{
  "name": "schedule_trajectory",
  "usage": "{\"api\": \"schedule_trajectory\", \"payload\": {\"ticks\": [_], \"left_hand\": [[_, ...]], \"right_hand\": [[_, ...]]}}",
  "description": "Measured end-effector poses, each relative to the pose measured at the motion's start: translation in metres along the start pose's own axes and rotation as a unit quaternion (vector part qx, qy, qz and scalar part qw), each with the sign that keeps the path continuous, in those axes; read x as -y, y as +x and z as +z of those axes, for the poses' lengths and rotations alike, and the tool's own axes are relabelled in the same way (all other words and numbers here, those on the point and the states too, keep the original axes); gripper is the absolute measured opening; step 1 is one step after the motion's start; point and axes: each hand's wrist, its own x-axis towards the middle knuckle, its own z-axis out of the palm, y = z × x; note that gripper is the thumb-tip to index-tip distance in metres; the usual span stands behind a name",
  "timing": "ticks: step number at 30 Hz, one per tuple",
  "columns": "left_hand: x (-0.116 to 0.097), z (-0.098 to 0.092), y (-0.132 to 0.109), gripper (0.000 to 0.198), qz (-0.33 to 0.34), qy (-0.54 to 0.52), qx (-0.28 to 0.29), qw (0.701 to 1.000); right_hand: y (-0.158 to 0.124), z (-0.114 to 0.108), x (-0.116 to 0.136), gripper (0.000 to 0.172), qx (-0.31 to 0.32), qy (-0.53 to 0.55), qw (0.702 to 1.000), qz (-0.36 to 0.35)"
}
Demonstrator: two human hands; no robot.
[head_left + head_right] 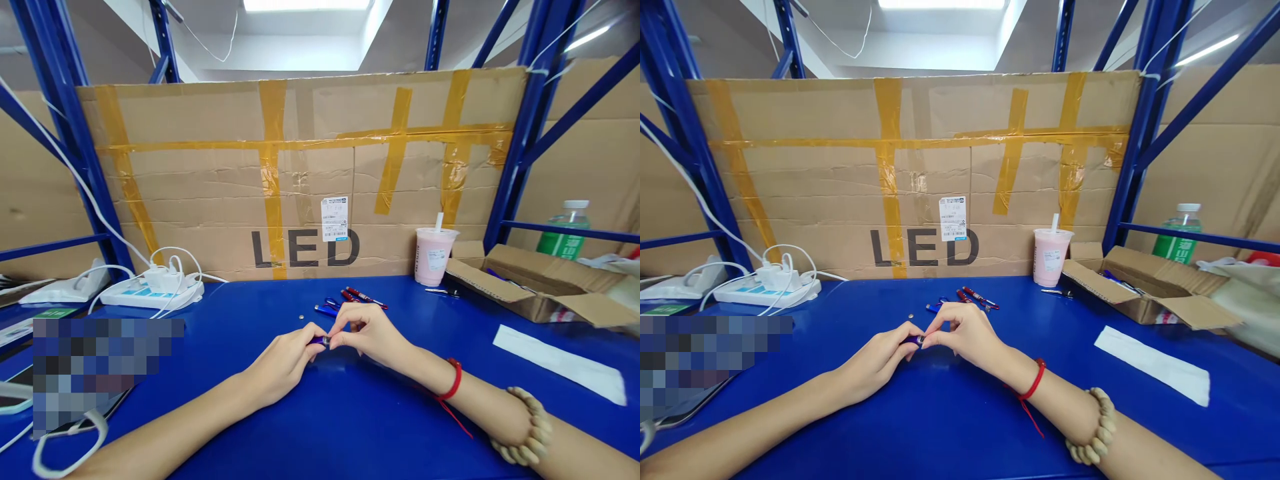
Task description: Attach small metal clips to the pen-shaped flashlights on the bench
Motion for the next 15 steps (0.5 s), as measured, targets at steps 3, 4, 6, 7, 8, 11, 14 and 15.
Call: {"api": "schedule_trajectory", "payload": {"ticks": [3,4,6,7,8,11,14,15], "left_hand": [[0.0,0.0,0.0,0.018,0.002,-0.001,0.008,1.0],[0.001,0.0,0.0,0.018,0.004,-0.001,0.011,1.0],[0.001,0.001,-0.001,0.017,0.007,0.001,0.015,1.0],[0.001,0.001,-0.001,0.017,0.007,0.001,0.016,1.0],[0.0,0.001,-0.001,0.017,0.005,0.002,0.017,1.0],[-0.001,0.001,0.0,0.016,0.003,0.01,0.02,1.0],[-0.001,0.001,0.001,0.015,-0.002,0.017,0.024,1.0],[-0.002,0.001,0.001,0.015,-0.003,0.018,0.026,0.999]], "right_hand": [[-0.001,0.0,0.002,0.033,0.003,-0.02,1.0,-0.021],[-0.001,0.0,0.002,0.033,0.004,-0.03,0.999,-0.025],[-0.002,-0.001,0.004,0.034,0.01,-0.047,0.998,-0.029],[-0.002,-0.001,0.005,0.035,0.015,-0.051,0.998,-0.029],[-0.002,-0.002,0.006,0.035,0.023,-0.054,0.998,-0.028],[-0.001,-0.003,0.008,0.032,0.039,-0.068,0.997,-0.026],[-0.001,-0.006,0.01,0.024,0.049,-0.103,0.993,-0.039],[-0.001,-0.007,0.011,0.022,0.055,-0.116,0.991,-0.046]]}}
